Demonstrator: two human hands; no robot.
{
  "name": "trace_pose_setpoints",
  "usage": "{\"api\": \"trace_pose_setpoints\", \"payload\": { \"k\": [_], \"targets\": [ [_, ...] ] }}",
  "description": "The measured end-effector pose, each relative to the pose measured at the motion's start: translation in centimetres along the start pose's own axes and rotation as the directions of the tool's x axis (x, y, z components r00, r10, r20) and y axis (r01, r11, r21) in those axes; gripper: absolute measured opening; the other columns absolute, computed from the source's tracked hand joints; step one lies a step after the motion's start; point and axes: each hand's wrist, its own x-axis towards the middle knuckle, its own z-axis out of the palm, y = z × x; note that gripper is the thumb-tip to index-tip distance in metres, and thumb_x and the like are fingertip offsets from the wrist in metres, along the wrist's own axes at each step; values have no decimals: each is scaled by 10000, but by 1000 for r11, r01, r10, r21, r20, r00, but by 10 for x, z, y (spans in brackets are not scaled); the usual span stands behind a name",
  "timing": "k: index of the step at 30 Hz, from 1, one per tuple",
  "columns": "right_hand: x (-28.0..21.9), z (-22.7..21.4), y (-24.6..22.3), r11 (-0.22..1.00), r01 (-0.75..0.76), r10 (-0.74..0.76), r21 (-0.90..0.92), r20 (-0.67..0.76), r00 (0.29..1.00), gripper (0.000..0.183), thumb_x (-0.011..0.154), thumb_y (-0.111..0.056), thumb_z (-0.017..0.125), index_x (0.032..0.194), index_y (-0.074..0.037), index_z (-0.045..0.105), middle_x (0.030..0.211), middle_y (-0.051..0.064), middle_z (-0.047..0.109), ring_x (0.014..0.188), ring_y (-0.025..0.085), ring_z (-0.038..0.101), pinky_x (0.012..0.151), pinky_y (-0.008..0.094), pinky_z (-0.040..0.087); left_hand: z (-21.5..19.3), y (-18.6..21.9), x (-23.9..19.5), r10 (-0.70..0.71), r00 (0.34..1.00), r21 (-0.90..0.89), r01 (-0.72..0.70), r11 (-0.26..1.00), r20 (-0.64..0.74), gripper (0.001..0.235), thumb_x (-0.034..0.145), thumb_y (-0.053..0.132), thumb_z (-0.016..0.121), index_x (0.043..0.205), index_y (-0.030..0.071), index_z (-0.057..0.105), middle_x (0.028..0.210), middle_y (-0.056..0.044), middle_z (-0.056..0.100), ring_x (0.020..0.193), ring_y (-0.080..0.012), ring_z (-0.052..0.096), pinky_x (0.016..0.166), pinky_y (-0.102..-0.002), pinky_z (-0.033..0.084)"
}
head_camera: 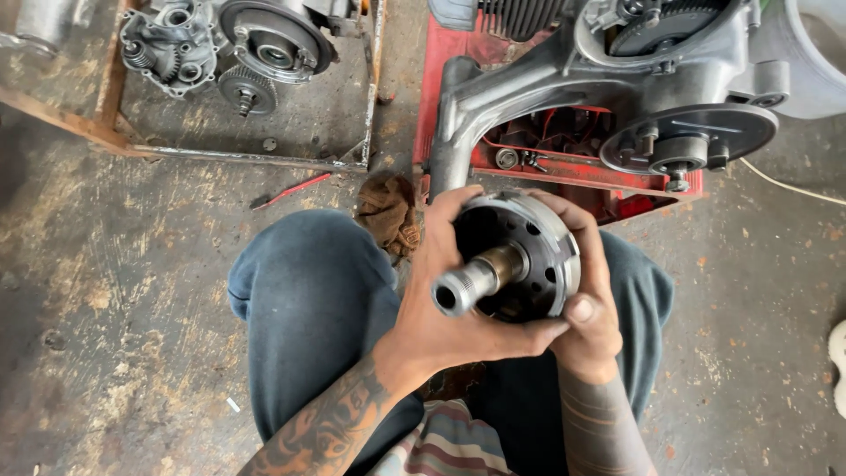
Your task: Assembling and inspecting a motorcycle engine flywheel assembly by hand
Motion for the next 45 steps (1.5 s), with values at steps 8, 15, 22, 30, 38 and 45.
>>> {"api": "trace_pose_setpoints", "payload": {
  "k": [8,15,22,30,38,45],
  "targets": [
    [-17,-15,-2,995,-102,100,-21,-76,992,876,685,-415,676,1376,76,455,1280,219,623,1122,280,632,1026,356,499,3,2,-4,106,992,181,-116,977,65,1030,557,272,900,1379,-4,346,1267,-200,556,1124,-346,652,1024,-435,560],
    [-13,-5,-4,997,-25,19,-70,-90,996,719,708,-400,630,1273,30,512,1280,196,598,1150,273,571,1073,370,434,3,-6,-6,116,991,177,-127,976,70,1065,554,271,911,1389,-21,317,1276,-224,537,1111,-367,661,1014,-454,570],
    [-6,-9,2,998,-51,50,-22,-24,998,606,715,-391,639,1175,-22,501,1198,158,572,1071,232,531,996,340,421,1,-13,-9,146,987,278,-161,947,72,1118,536,307,937,1402,-42,322,1310,-240,526,1177,-404,625,1058,-488,544],
    [-5,-16,15,993,-27,27,-113,-4,1000,553,728,-372,609,1149,-31,498,1146,133,570,1008,198,502,944,315,410,-5,-19,-8,142,986,298,-162,941,88,1128,515,314,936,1396,-54,336,1312,-257,538,1172,-408,616,1061,-472,520],
    [-4,1,5,992,-129,128,-14,-51,990,978,676,-476,628,1442,85,393,1355,260,574,1228,338,586,1091,415,456,-6,-14,-7,142,984,280,-166,946,105,1132,510,295,949,1406,-24,337,1373,-251,502,1231,-412,590,1088,-488,515],
    [7,10,2,974,-204,215,103,-114,970,936,823,-605,414,1485,57,382,1401,276,558,1288,369,557,1107,448,423,-10,-13,-3,130,984,312,-163,936,123,1125,563,274,951,1436,16,291,1447,-264,374,1264,-468,558,1041,-521,557]
  ]
}}
